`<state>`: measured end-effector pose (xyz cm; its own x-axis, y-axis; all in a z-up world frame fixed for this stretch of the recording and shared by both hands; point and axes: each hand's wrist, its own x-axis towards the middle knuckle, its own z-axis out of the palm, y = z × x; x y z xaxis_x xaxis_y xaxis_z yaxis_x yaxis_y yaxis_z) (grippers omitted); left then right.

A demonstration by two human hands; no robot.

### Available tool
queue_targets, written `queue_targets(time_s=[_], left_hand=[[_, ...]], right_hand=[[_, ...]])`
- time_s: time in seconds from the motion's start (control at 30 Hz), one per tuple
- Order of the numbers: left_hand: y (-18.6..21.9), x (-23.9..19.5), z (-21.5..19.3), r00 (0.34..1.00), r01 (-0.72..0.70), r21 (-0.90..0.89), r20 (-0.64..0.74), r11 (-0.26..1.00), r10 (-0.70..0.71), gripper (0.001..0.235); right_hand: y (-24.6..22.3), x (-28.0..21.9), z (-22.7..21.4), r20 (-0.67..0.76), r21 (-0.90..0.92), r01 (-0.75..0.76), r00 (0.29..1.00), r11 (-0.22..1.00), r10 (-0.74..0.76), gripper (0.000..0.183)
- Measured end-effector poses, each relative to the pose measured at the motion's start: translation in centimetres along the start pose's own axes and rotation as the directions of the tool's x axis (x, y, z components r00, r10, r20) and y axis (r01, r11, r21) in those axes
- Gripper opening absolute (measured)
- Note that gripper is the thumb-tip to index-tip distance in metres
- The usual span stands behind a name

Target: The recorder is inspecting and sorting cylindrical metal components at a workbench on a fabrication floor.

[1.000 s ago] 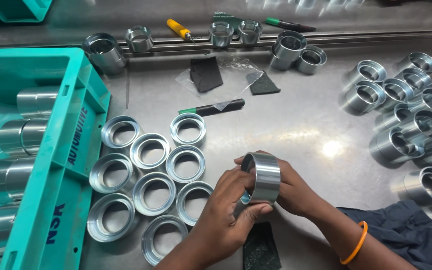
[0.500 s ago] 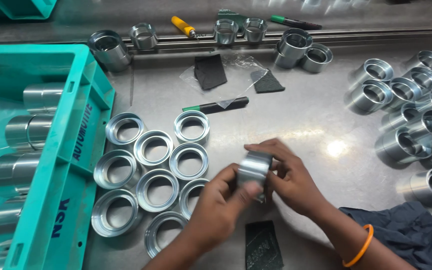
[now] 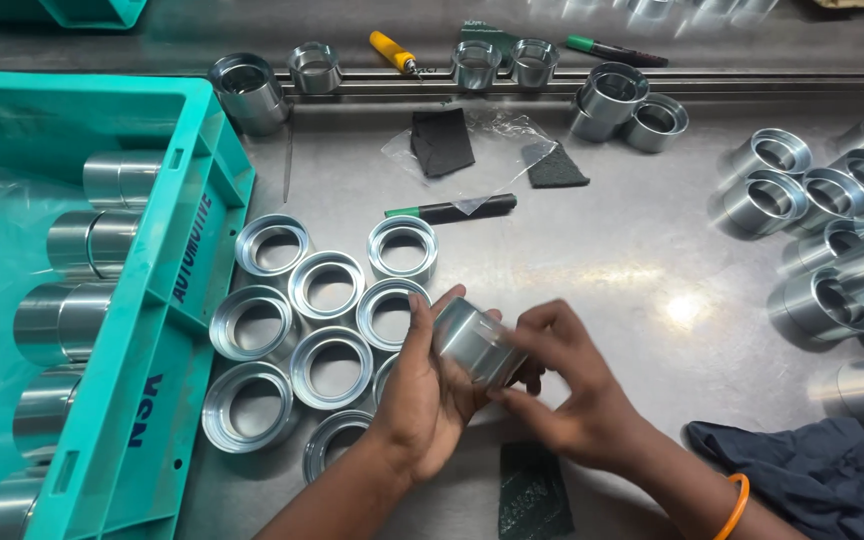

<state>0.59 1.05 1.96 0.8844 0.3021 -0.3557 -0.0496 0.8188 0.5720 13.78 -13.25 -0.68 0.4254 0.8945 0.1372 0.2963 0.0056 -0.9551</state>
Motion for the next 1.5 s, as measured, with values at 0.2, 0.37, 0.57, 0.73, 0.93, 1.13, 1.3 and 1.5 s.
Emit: queue_targets(time_s=[0.2, 0.37, 0.57, 0.73, 0.93, 1.13, 1.3, 1.5], left_hand=[[-0.4, 0.5, -1.1, 0.996, 0.068, -0.006, -0.052, 0.998, -0.069, 0.080], [-0.4, 0.3, -0.9, 0.997, 0.070, 0.018, -0.033, 0.997, -0.070, 0.085], [-0.8, 0.1, -1.2, 1.000, 0.031, 0.145, -0.001, 0.989, -0.031, 0.085], [-1.5, 0.3, -1.0, 0.992, -0.061, 0.156, 0.119, 0.986, 0.043, 0.082], [-1.3, 0.6, -0.6, 0.998, -0.021, 0.139, 0.063, 0.990, 0.012, 0.084], [-1.8, 0.7, -1.1, 0.998, -0.030, 0.148, 0.065, 0.988, 0.021, 0.082], [-2.6, 1.3, -1.4, 0.994, -0.058, 0.200, 0.098, 0.978, 0.039, 0.083], [-3.4, 2.0, -2.2, 0.990, -0.134, 0.350, 0.081, 0.927, 0.113, 0.085]], right_hand=[[1.6, 0.4, -2.1, 0.184, -0.518, 0.427, 0.902, 0.741, -0.391, 0.036], [0.8, 1.0, -2.5, 0.105, -0.735, 0.373, 0.888, 0.566, -0.448, 0.064], [-1.1, -0.1, -0.3, 0.242, -0.442, 0.468, 0.884, 0.765, -0.400, 0.089], [-1.3, 1.3, -3.7, 0.152, -0.143, 0.360, 0.929, 0.922, -0.339, 0.079], [1.0, 2.3, -4.2, -0.101, -0.093, 0.105, 0.988, 0.990, -0.114, 0.045], [-0.8, 2.8, -0.3, 0.039, 0.340, -0.325, 0.942, 0.882, 0.332, 0.035], [0.8, 3.0, -0.2, 0.070, 0.516, -0.373, 0.915, 0.771, 0.397, 0.029], [0.0, 3.0, 0.7, 0.073, 0.359, -0.338, 0.939, 0.870, 0.335, 0.040]])
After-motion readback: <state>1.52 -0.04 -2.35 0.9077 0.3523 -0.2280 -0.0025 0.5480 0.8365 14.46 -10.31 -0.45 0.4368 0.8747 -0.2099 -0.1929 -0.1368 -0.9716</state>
